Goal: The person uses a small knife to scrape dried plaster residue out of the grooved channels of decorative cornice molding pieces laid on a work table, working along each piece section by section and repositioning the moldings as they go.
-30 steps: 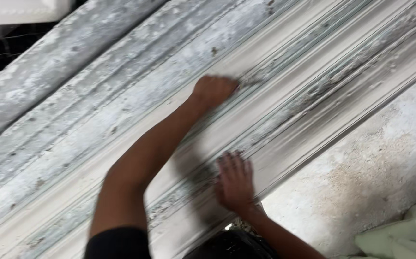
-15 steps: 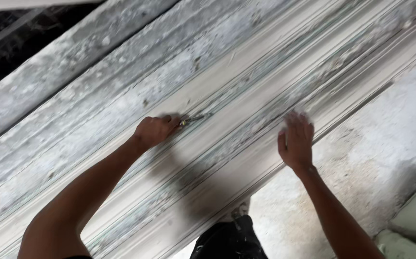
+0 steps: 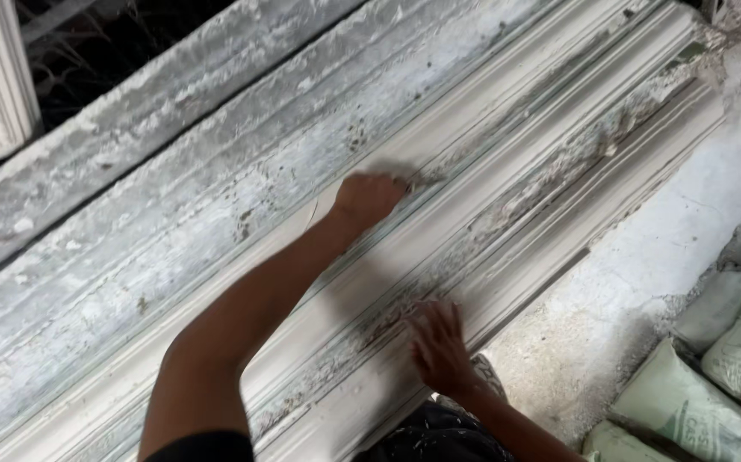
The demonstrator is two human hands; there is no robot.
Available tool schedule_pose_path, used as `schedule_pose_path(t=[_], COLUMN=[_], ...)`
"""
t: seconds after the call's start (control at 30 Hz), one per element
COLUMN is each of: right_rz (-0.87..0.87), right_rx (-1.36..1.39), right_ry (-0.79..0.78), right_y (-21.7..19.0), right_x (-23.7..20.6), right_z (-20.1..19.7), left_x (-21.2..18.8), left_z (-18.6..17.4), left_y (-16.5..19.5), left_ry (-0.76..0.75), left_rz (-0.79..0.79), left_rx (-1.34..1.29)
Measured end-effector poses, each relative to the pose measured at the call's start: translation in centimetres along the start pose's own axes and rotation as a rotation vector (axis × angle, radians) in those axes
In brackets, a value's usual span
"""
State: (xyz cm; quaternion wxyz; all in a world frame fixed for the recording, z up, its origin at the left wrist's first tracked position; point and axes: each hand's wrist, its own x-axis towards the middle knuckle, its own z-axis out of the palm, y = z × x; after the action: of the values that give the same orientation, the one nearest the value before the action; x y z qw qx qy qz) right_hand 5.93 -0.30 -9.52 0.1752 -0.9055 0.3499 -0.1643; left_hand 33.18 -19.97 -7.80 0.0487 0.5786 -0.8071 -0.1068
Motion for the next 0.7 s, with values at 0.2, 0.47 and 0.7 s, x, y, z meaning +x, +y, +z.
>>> schedule_pose_path(t=[0.2, 0.47, 0.7], right_rz=[0.000, 0.014, -0.079], right_rx=[-0.018, -0.311, -0.305], right_ry=[0.222, -0.048, -0.138], right_y=[17.9, 36.6, 44.3], right_x=[7.3, 23.3, 28.6], right_z=[-10.6, -18.4, -20.2], left_x=[-9.9, 4.8, 10.6], left_z=[-1.6, -1.1, -0.2], left_y=[-1.3, 3.5, 6.1], left_ry=[-0.130, -0.005, -0.027], left_rz=[-0.033, -0.064, -0.149], left_rx=[0.035, 0.164, 0.236])
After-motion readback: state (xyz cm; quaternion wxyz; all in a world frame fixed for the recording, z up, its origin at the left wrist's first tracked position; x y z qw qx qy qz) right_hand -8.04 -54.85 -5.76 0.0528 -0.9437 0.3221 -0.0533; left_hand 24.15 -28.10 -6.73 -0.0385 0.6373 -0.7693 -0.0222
